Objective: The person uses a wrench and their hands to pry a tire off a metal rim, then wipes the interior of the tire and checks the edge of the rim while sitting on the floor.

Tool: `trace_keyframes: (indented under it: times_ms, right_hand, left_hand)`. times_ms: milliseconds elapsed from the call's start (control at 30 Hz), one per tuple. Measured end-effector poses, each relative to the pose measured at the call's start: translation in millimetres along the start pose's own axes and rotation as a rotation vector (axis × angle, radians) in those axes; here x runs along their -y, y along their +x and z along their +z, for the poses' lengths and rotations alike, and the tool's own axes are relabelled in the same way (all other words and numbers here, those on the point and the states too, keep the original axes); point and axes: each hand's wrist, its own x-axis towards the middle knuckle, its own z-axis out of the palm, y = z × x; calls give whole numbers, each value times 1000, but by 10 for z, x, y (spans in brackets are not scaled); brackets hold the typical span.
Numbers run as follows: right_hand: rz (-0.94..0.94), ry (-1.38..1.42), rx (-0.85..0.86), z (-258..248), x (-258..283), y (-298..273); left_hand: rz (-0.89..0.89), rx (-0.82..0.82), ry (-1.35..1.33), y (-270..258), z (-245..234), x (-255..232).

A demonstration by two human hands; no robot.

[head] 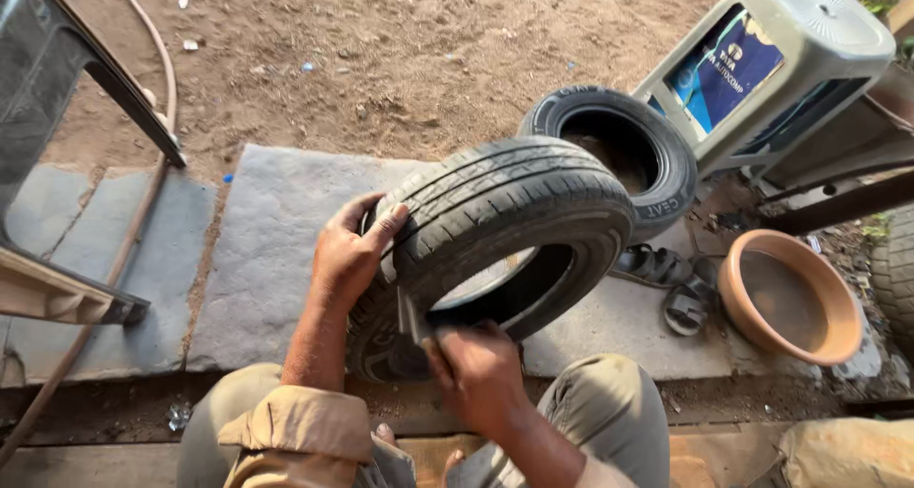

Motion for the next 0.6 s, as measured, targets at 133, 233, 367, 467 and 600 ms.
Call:
trace_keyframes:
  times_ms: [133, 233, 367, 467, 600]
  right_hand:
    - [-88, 39, -59, -47, -18, 26]
    - [-165, 137, -154, -124, 122, -86]
    - [62, 51, -43, -31, -2, -21]
    - [61, 72, -144, -77, -2, -96]
    - [-93, 220, -179, -92, -19, -95]
  left_hand:
    - [59, 83, -318, 181, -2, 232]
    - [98, 144, -455, 164, -44, 386]
    - [176, 199, -582, 143, -3, 335]
    - [207, 53, -179, 172, 47, 263]
    - [-109, 111, -192, 190, 133, 257]
